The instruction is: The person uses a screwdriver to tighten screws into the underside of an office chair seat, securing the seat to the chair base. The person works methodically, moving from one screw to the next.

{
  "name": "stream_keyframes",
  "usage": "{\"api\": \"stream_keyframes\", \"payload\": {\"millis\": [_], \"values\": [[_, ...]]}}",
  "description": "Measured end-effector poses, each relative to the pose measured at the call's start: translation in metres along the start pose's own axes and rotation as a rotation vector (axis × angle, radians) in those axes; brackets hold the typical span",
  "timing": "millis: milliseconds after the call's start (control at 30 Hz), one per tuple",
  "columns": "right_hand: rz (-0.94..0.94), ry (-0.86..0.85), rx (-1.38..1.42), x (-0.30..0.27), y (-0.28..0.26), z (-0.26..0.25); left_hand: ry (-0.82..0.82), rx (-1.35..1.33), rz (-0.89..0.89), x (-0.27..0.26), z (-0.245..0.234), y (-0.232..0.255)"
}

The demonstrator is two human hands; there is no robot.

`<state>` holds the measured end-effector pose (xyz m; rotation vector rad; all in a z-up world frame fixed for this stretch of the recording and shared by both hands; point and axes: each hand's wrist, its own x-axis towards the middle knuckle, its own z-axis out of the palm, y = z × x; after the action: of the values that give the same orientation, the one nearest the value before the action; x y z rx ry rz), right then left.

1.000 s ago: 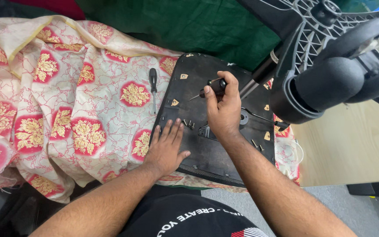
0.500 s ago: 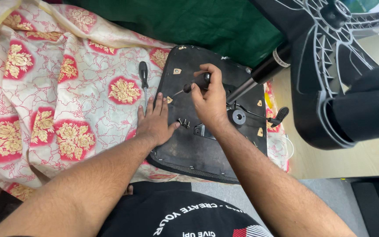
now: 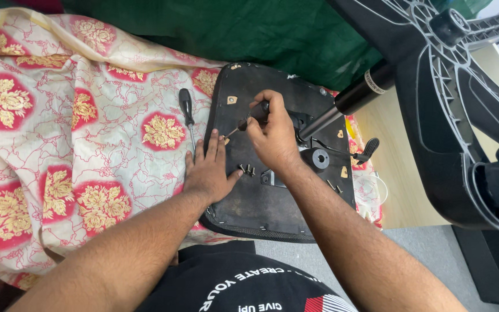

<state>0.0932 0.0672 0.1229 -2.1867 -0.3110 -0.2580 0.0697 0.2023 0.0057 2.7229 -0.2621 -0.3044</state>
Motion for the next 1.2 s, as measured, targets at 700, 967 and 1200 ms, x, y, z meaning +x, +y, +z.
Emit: {"api": "stream_keyframes", "payload": {"millis": [700, 967, 1200], "values": [[-0.119, -0.069, -0.468, 0.044, -0.026, -0.014, -0.014, -0.008, 0.036, 0.000, -0.003, -0.003], [0.080, -0.122, -0.542, 0.060, -0.035, -0.014, 0.000, -0.007, 0.054, 0.001, -0.004, -0.004], [0.098, -0.087, -0.617, 0.055, -0.045, -0.005, -0.029, 0.002, 0.056, 0.001, -0.010, -0.003]]}}
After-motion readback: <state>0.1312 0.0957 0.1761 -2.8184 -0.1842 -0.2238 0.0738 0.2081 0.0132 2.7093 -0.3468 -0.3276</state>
